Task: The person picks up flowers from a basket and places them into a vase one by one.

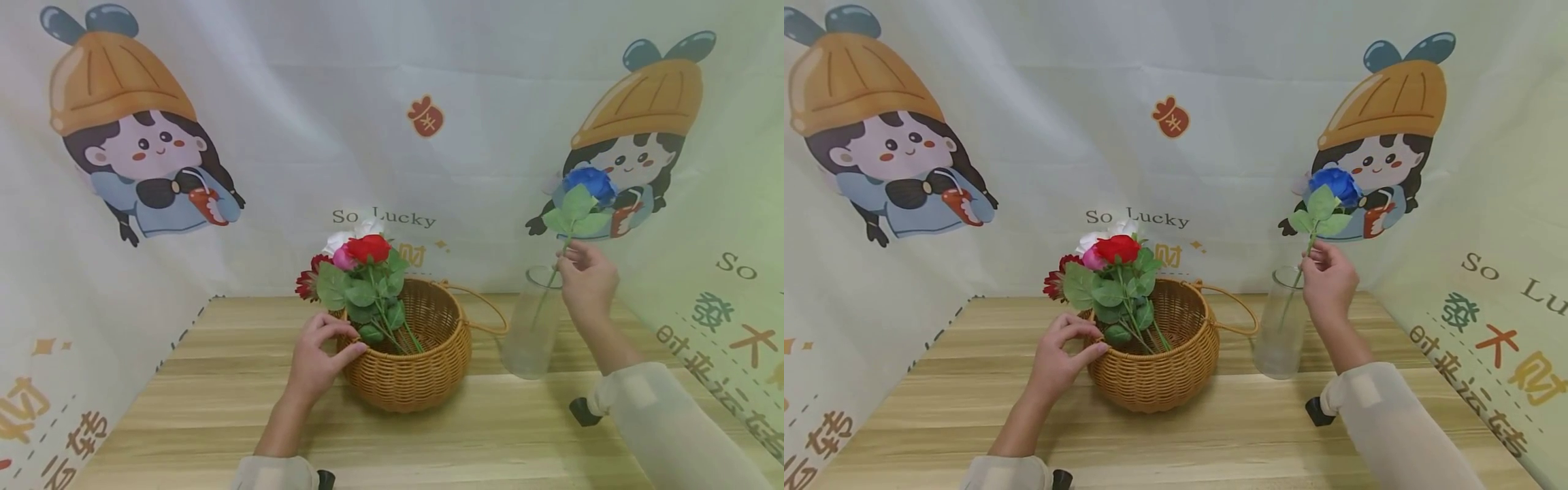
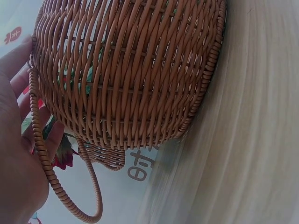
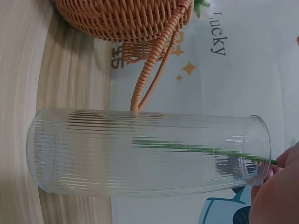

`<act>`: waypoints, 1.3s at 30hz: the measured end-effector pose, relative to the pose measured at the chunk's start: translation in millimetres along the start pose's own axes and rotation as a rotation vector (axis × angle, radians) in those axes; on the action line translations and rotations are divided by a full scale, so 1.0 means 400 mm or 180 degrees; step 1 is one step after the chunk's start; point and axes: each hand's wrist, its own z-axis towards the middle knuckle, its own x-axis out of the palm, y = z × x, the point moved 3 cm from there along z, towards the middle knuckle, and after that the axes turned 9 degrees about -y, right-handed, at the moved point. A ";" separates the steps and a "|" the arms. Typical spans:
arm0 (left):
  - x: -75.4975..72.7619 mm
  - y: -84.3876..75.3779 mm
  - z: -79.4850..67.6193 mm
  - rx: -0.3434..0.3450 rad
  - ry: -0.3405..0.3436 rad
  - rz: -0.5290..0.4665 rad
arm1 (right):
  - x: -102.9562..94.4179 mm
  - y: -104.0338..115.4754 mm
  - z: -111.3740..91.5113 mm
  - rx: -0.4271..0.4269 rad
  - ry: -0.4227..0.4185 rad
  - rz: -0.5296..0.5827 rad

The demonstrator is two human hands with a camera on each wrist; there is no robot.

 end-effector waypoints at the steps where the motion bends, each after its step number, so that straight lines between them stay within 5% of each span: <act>1: 0.000 0.000 0.000 -0.0006 -0.0001 0.0000 | 0.000 0.000 -0.001 -0.0030 -0.0010 -0.0036; 9: -0.001 -0.003 0.000 0.0036 -0.0016 0.0014 | 0.000 0.005 -0.013 -0.0398 -0.0147 -0.0306; 21: 0.000 -0.004 0.001 -0.0016 -0.0002 0.0012 | -0.010 0.001 -0.017 -0.0377 -0.0077 -0.0496; 39: 0.000 0.001 -0.001 0.0000 -0.0026 0.0002 | -0.007 0.009 -0.046 -0.0591 -0.0184 -0.0280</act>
